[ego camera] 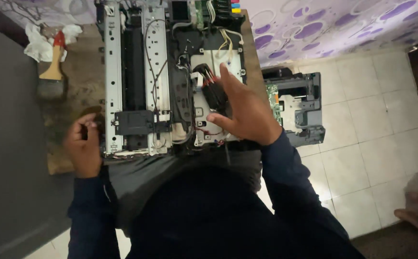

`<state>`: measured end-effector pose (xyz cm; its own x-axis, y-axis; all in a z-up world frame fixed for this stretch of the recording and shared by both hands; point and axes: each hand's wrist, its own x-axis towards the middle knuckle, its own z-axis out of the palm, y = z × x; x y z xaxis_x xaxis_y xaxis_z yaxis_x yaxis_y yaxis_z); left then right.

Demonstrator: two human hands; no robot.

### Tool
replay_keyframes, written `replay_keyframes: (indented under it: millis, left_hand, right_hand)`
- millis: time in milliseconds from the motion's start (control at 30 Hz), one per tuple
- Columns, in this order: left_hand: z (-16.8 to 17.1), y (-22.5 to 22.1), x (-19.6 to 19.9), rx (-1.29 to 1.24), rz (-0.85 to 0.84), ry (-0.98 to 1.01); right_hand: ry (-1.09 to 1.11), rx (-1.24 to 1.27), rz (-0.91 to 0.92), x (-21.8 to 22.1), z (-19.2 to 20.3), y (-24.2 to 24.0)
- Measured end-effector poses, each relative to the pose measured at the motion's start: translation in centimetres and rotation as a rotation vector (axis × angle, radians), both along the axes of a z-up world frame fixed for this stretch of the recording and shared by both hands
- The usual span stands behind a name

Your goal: Disassembling a printer by removing screws and detaching internal components

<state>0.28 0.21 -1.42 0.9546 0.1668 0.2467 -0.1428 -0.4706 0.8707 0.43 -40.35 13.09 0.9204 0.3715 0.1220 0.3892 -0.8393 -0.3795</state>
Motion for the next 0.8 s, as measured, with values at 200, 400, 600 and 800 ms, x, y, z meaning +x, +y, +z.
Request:
replay_keyframes:
  millis: [200, 400, 600, 800]
  left_hand:
    - [0.3, -0.2, 0.0, -0.002, -0.006, 0.003]
    - [1.2, -0.9, 0.0, 0.072, 0.038, 0.083]
    - [-0.2, 0.1, 0.2, 0.050, 0.031, 0.050]
    - [0.6, -0.3, 0.2, 0.063, 0.023, 0.036]
  right_hand:
    - [-0.036, -0.087, 0.029, 0.1, 0.7, 0.0]
    - [0.010, -0.099, 0.006, 0.5, 0.6, 0.2]
    - [-0.025, -0.058, 0.046, 0.6, 0.1, 0.0]
    - [-0.023, -0.029, 0.102, 0.7, -0.8, -0.4]
